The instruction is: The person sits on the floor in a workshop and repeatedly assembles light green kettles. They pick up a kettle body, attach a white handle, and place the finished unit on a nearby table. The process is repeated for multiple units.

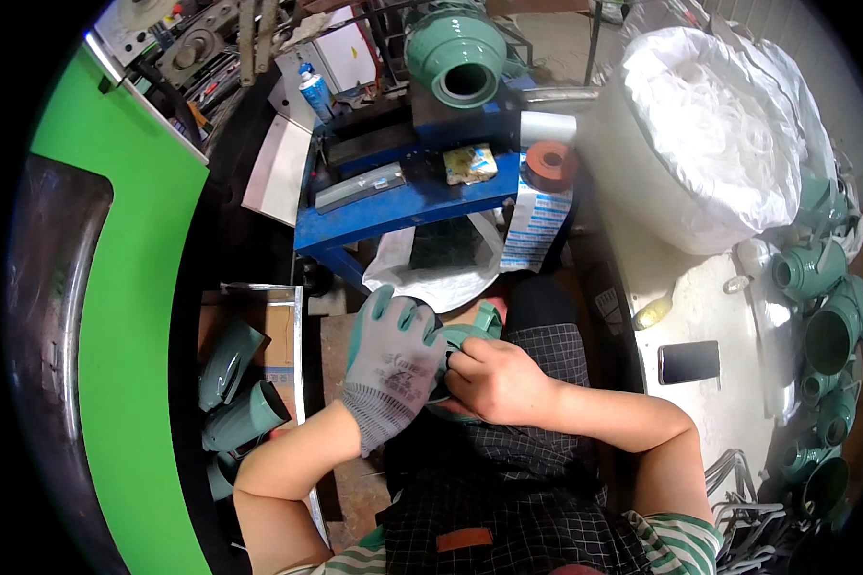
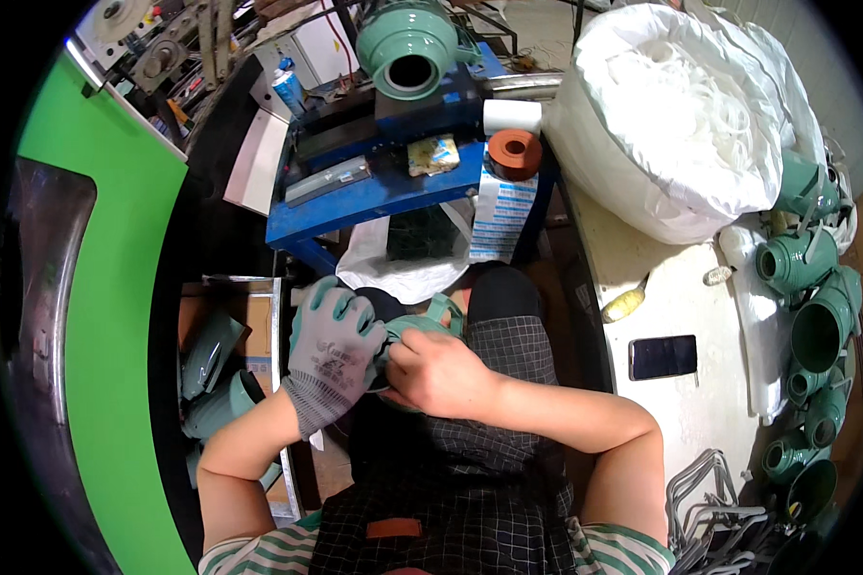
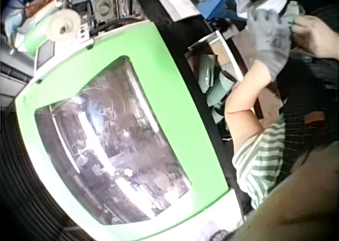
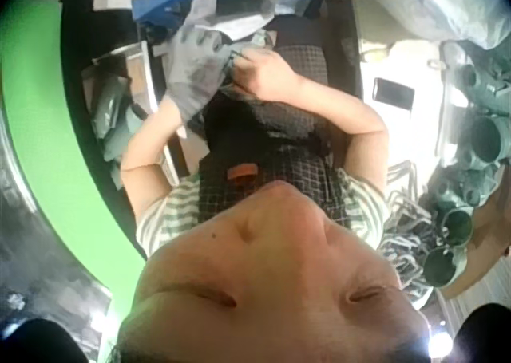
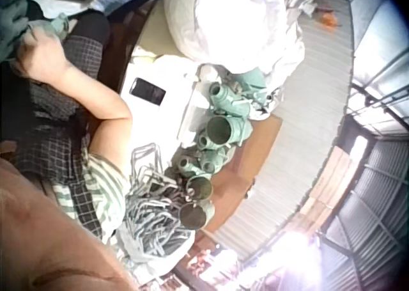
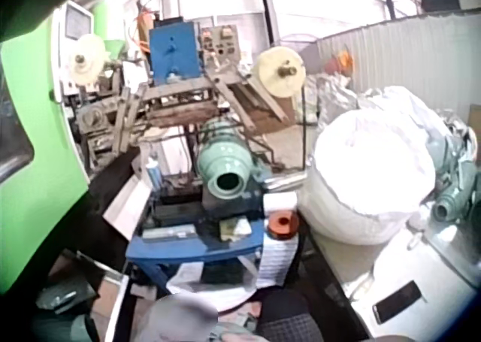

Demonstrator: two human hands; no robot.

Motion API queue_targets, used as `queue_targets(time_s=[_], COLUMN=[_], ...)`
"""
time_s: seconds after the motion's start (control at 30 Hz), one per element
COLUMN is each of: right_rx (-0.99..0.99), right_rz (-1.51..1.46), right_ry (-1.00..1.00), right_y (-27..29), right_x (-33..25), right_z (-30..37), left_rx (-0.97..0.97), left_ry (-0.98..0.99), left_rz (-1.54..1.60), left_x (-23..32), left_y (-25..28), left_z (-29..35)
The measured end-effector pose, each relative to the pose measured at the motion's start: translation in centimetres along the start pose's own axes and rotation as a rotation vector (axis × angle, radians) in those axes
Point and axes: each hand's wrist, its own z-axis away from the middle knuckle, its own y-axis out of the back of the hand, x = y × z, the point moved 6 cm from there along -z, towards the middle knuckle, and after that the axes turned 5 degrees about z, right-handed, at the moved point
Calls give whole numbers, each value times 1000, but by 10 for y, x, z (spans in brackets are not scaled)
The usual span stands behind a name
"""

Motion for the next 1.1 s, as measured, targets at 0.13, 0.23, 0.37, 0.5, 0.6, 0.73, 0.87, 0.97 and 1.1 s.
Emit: queue_targets(time_s=[0.13, 0.23, 0.37, 0.5, 0.6, 0.73, 0.87, 0.97, 1.1], right_rx=[-8, 10, 60, 331, 356, -191, -172, -261, -328], right_rz=[-33, -42, -20, 40, 83, -494, -637, -365, -401], right_ry=[-52, -89, -190, -205, -544, -1370, -1285, -1010, -1030], right_y=[4, -1, 1, 63, 122, 99, 97, 108, 108], right_x=[6, 5, 7, 10, 20, -3, -17, -10, -7], right_z=[4, 9, 9, 30, 89, 198, 209, 179, 172], left_rx=[-156, -167, -213, 285, 292, 126, 117, 115, 61], left_ry=[-92, -105, 3, 62, -66, -199, 380, 471, 508], left_rz=[13, 200, 275, 1188, 992, 1332, 1606, 1032, 1185], left_x=[-2, -2, -9, -19, 25, 61, -8, -57, -63], left_y=[-8, -10, -30, -34, -47, -79, -191, -274, -339], left_z=[-24, -20, -8, -14, -11, -5, -85, -176, -212])
